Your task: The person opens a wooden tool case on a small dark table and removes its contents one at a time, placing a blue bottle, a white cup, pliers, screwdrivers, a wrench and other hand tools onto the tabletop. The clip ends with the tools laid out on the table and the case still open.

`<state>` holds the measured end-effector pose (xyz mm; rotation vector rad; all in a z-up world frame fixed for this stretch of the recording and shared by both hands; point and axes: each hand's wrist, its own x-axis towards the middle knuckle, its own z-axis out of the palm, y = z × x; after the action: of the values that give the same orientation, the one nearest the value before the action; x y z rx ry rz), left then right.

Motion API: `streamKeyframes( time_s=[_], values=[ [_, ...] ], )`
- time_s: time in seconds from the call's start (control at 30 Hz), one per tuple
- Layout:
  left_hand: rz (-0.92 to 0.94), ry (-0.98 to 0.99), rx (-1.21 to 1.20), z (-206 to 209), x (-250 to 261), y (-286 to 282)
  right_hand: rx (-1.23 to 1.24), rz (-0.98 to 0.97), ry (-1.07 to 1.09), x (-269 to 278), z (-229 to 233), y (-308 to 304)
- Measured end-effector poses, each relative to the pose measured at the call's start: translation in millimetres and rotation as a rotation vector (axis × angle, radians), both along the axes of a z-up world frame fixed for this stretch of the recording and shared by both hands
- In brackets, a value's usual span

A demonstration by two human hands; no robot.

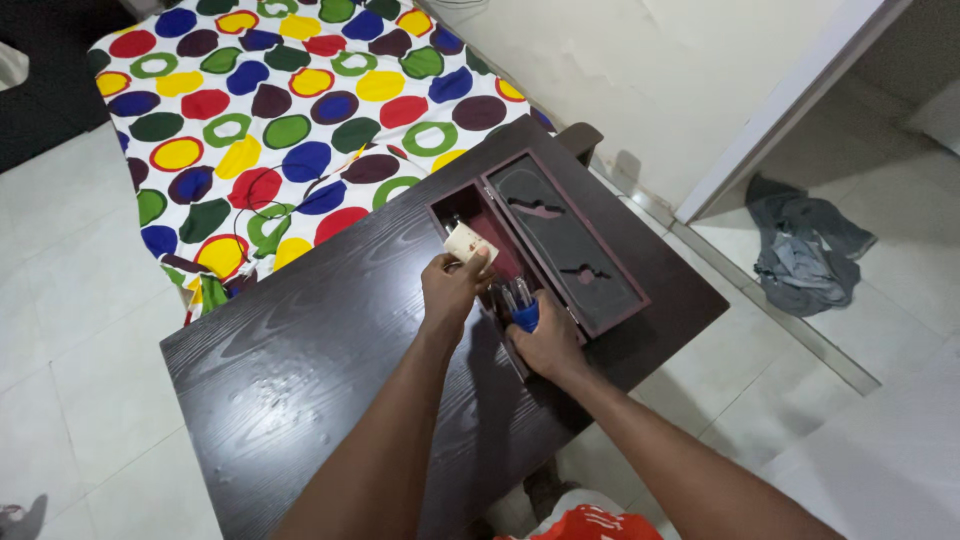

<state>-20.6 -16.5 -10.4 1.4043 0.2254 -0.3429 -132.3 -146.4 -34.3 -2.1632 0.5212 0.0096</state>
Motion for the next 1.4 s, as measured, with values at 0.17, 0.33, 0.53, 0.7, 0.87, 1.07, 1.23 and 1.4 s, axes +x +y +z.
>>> streamKeyframes(
  time_s=[0.17,0.33,0.53,0.7,0.87,1.07,1.23,1.4],
  values=[
    [-0.001,0.035,0.293,-1.3,6.5,-1.9,-0.057,-0.021,-0.092,-0.6,0.2,5.0],
    [-0.033,0.026,0.467,-11.7,21.3,-2.8,-0.037,-0.019,0.064,-3.0,5.0,0.7],
    [-0.133,-0.089,0.919,-34.6,22.2,3.3,0.04,0.01,-0.108,-5.7,-1.6,-0.8],
    [-0.177,0.201,0.814,-32.9,15.2,0.5,0.03,0.059,-0.132,-6.6,-6.3,-6.5],
    [-0.131,0.251,0.63,-22.7,3.3,0.5,-0.112,0.08,-0.185,0.2,-3.9,-17.7],
    [-0.145,0.314,0.461,-31.0,-17.8,3.5,-0.209,0.186,-0.334,16.6,-1.2,-45.6],
    [-0.57,-0.329,0.921,-26.0,-36.3,4.5,-0.187,0.268,-0.191,21.5,10.1,-64.8],
    [-0.258,0.361,0.466,-3.5,-51.3,3.6,-0.127,0.273,-0.057,20.3,27.1,-65.0]
  ],
)
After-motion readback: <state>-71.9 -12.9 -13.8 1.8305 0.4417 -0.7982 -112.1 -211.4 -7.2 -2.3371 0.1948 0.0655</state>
